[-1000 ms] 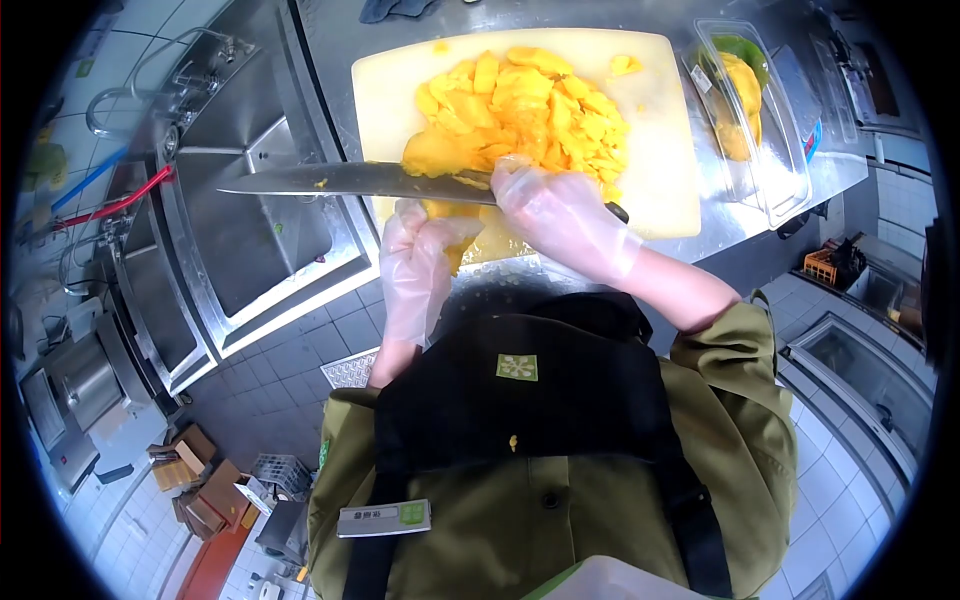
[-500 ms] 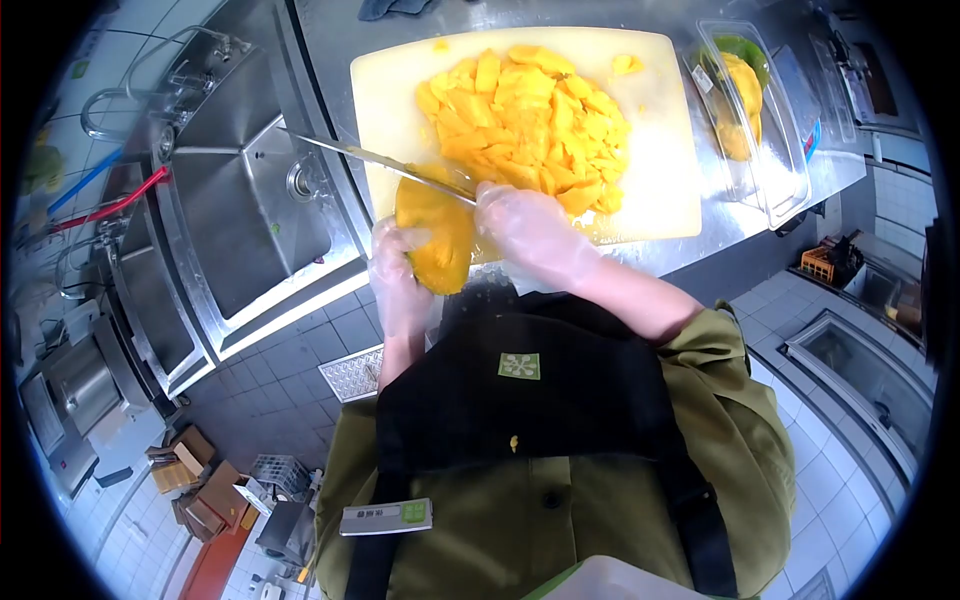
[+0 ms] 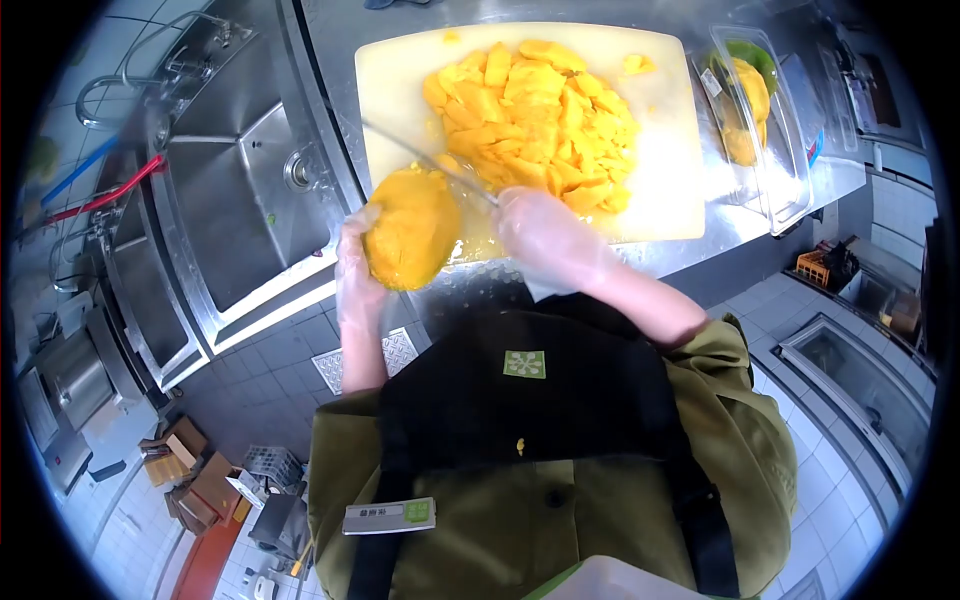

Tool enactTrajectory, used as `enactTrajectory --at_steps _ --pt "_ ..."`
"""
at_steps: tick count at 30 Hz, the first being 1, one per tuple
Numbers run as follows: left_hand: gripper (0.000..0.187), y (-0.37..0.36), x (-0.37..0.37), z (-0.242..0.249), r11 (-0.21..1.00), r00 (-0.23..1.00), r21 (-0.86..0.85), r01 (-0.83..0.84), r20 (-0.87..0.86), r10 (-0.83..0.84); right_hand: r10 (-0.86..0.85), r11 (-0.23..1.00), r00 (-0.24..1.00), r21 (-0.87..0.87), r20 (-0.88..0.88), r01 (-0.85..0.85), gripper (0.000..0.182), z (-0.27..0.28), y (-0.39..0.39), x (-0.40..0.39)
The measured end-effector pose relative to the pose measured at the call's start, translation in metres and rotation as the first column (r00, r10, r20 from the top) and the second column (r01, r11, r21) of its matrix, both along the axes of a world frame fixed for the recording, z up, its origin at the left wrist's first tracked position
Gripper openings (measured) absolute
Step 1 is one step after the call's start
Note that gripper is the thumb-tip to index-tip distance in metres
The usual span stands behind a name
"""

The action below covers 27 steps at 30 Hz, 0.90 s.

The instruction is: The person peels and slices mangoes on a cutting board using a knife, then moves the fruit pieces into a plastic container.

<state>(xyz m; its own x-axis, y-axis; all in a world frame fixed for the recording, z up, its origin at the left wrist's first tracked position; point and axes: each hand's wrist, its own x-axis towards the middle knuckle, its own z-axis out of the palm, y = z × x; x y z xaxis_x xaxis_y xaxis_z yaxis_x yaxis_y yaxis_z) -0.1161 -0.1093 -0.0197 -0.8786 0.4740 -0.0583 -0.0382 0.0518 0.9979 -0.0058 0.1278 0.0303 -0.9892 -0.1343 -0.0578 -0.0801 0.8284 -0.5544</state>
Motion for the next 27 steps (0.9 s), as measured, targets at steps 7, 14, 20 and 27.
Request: enactTrajectory --at_steps 7,14,20,27 --pt "0.039 0.024 -0.020 0.040 0.997 0.733 0.070 -0.017 0.679 -0.035 -0.080 0.996 0.996 -0.043 0.023 0.081 0.010 -0.011 -0.036 0.005" --pt "0.025 0.027 -0.002 0.030 0.986 0.778 0.164 -0.030 0.624 -0.080 -0.151 0.988 0.956 0.054 0.251 0.142 0.010 -0.003 -0.025 -0.003" --pt "0.021 0.002 0.001 0.005 0.999 0.970 0.043 -0.004 0.243 -0.006 -0.135 0.990 0.981 0.049 0.137 0.129 0.013 -0.025 -0.002 -0.005" --pt "0.015 0.007 -0.022 -0.037 0.958 0.814 0.252 -0.134 0.579 -0.038 -0.085 0.996 0.996 0.015 0.036 0.084 0.011 0.015 -0.007 -0.002"
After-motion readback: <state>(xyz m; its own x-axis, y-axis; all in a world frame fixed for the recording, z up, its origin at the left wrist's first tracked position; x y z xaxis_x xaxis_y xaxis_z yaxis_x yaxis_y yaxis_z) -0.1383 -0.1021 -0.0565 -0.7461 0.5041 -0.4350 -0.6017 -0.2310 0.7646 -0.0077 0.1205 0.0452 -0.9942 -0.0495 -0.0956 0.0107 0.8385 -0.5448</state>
